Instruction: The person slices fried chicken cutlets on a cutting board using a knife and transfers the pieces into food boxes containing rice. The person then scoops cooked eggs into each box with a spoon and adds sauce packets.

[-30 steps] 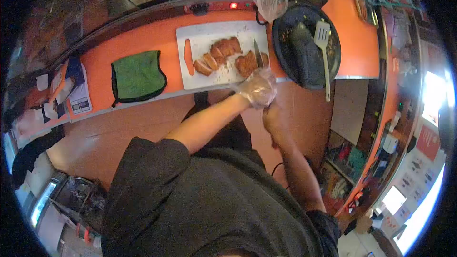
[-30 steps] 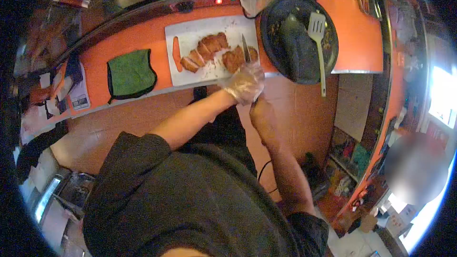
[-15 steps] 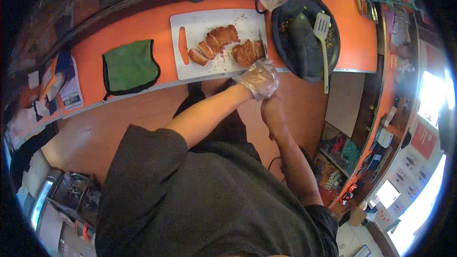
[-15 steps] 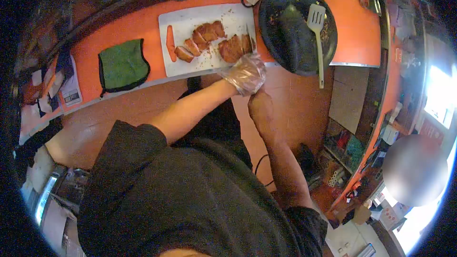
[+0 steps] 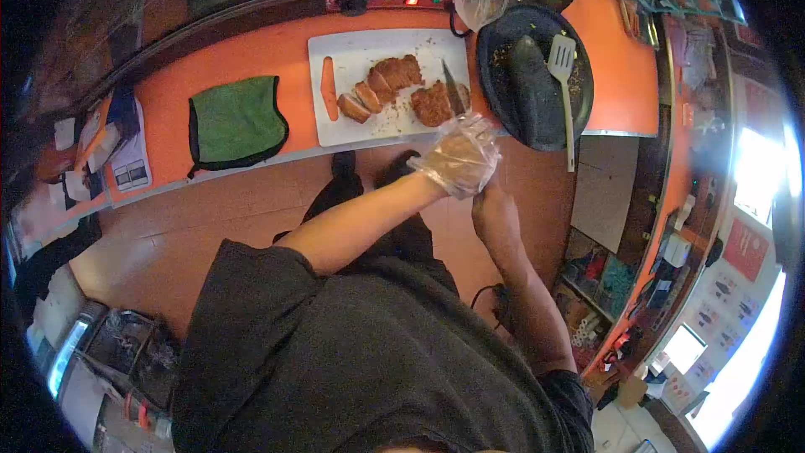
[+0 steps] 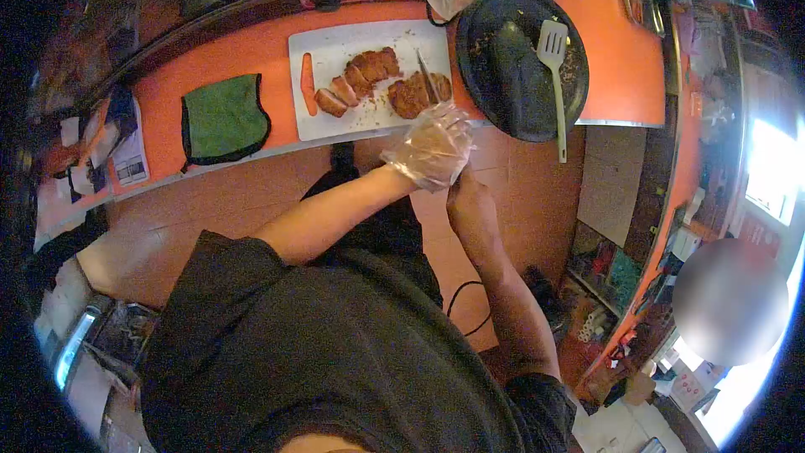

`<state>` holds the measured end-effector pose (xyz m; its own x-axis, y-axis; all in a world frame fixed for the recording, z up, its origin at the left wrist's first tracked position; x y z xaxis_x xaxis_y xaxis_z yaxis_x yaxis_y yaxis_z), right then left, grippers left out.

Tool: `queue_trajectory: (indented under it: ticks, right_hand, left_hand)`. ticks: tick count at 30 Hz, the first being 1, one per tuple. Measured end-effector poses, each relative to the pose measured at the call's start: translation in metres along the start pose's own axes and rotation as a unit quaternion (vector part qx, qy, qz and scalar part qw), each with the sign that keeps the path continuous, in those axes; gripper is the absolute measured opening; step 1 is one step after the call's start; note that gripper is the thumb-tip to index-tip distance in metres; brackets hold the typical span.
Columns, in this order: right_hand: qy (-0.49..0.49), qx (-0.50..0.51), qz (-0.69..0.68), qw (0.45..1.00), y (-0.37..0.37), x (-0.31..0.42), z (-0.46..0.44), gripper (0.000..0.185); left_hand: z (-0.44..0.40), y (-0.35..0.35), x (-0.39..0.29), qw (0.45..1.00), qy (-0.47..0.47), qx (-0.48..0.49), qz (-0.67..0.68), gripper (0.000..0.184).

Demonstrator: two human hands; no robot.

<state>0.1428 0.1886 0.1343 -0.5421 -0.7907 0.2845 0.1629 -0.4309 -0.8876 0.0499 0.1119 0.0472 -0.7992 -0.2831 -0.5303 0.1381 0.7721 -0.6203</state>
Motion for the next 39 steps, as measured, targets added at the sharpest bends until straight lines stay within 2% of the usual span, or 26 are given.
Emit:
queue_trajectory:
  ticks: [1, 2, 3, 4, 5, 6, 7, 9, 10, 13, 15, 17, 21, 23, 27, 29, 30, 32, 34, 37, 39]
  right_hand:
    - [0.001, 0.001, -0.003, 1.0, 0.001, 0.0, 0.003, 0.03]
    - [-0.005, 0.015, 0.005, 1.0, 0.002, 0.001, 0.006, 0.028]
    - [-0.012, 0.028, 0.013, 0.999, 0.003, 0.001, 0.006, 0.027]
    - [-0.011, 0.027, 0.012, 1.0, 0.01, -0.006, 0.004, 0.027]
    - [-0.051, 0.021, 0.028, 0.998, 0.026, -0.02, 0.001, 0.026]
    - [-0.091, 0.015, 0.045, 0.995, 0.038, -0.029, 0.0, 0.025]
    - [-0.089, 0.016, 0.046, 0.995, 0.044, -0.03, -0.003, 0.025]
    - [-0.025, 0.063, 0.069, 0.995, 0.05, -0.021, -0.01, 0.027]
    - [-0.028, 0.058, 0.068, 0.996, 0.042, -0.016, -0.012, 0.027]
    - [-0.04, 0.062, 0.04, 0.996, 0.028, -0.003, -0.006, 0.027]
    - [-0.058, 0.035, 0.103, 0.992, 0.028, 0.008, -0.006, 0.025]
    - [-0.074, 0.018, 0.109, 0.991, 0.025, 0.012, -0.017, 0.023]
    - [-0.049, 0.024, 0.045, 0.997, 0.023, -0.007, -0.002, 0.02]
    - [-0.053, 0.023, 0.044, 0.997, 0.021, -0.006, 0.006, 0.019]
    - [-0.05, 0.059, 0.042, 0.996, 0.016, 0.004, 0.029, 0.02]
    - [-0.017, 0.07, 0.028, 0.997, 0.007, 0.023, 0.035, 0.02]
    - [0.014, 0.08, 0.015, 0.997, 0.006, 0.028, 0.037, 0.02]
    - [0.005, 0.065, 0.003, 0.998, 0.023, 0.016, 0.035, 0.02]
    - [-0.005, 0.049, -0.007, 0.999, 0.029, 0.015, 0.032, 0.02]
    - [0.019, 0.076, 0.008, 0.997, 0.04, 0.013, 0.022, 0.02]
    - [-0.005, 0.065, -0.02, 0.998, 0.051, 0.011, 0.018, 0.019]
  left_hand:
    - [0.003, -0.012, -0.006, 1.0, 0.004, 0.009, -0.009, 0.025]
    - [0.012, -0.01, -0.008, 0.998, -0.021, -0.062, -0.017, 0.023]
    - [0.015, -0.011, -0.009, 0.998, -0.019, -0.061, -0.017, 0.023]
    - [0.018, -0.011, -0.007, 0.999, -0.042, 0.018, -0.014, 0.022]
    - [0.02, -0.01, -0.006, 0.993, -0.066, 0.097, -0.011, 0.021]
    - [0.026, -0.003, -0.004, 0.995, -0.064, 0.079, -0.012, 0.019]
    - [0.032, 0.003, -0.002, 0.995, -0.065, 0.081, -0.01, 0.019]
    - [0.036, 0.006, 0.004, 0.995, -0.038, 0.091, -0.027, 0.02]
    - [0.033, 0.003, 0.005, 0.995, -0.035, 0.088, -0.031, 0.02]
    - [0.04, 0.004, 0.003, 0.989, -0.057, 0.134, -0.006, 0.021]
    - [0.044, 0.014, 0.007, 0.984, -0.026, 0.17, -0.053, 0.021]
    - [0.038, 0.008, 0.015, 0.988, 0.003, 0.139, -0.073, 0.02]
    - [0.032, 0.002, 0.008, 0.997, -0.02, 0.067, -0.012, 0.017]
    - [0.023, -0.013, 0.0, 0.991, -0.021, 0.125, -0.035, 0.019]
    - [0.034, -0.026, -0.011, 0.987, -0.025, 0.155, -0.02, 0.02]
    - [0.045, -0.028, -0.009, 1.0, 0.005, -0.019, 0.02, 0.02]
    - [0.047, -0.029, -0.009, 1.0, 0.005, -0.017, 0.021, 0.02]
    - [0.049, -0.031, -0.008, 1.0, 0.009, -0.027, 0.004, 0.023]
    - [0.058, -0.02, 0.002, 1.0, -0.003, 0.006, 0.026, 0.024]
    - [0.07, -0.004, 0.014, 0.996, -0.026, 0.074, 0.042, 0.023]
    - [0.077, -0.002, 0.012, 0.992, -0.037, 0.112, 0.037, 0.022]
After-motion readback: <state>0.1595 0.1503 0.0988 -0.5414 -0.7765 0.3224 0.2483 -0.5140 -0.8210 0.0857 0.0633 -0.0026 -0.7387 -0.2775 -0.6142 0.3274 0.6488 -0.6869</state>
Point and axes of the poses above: each hand's wrist, its own z-axis away from the middle knuckle, its own y-axis out of the palm, x = y × z, the point moved 1 cm from there along -z, towards the middle knuckle, and after that the axes turned 11 degrees about -x, right-handed, at the moved point
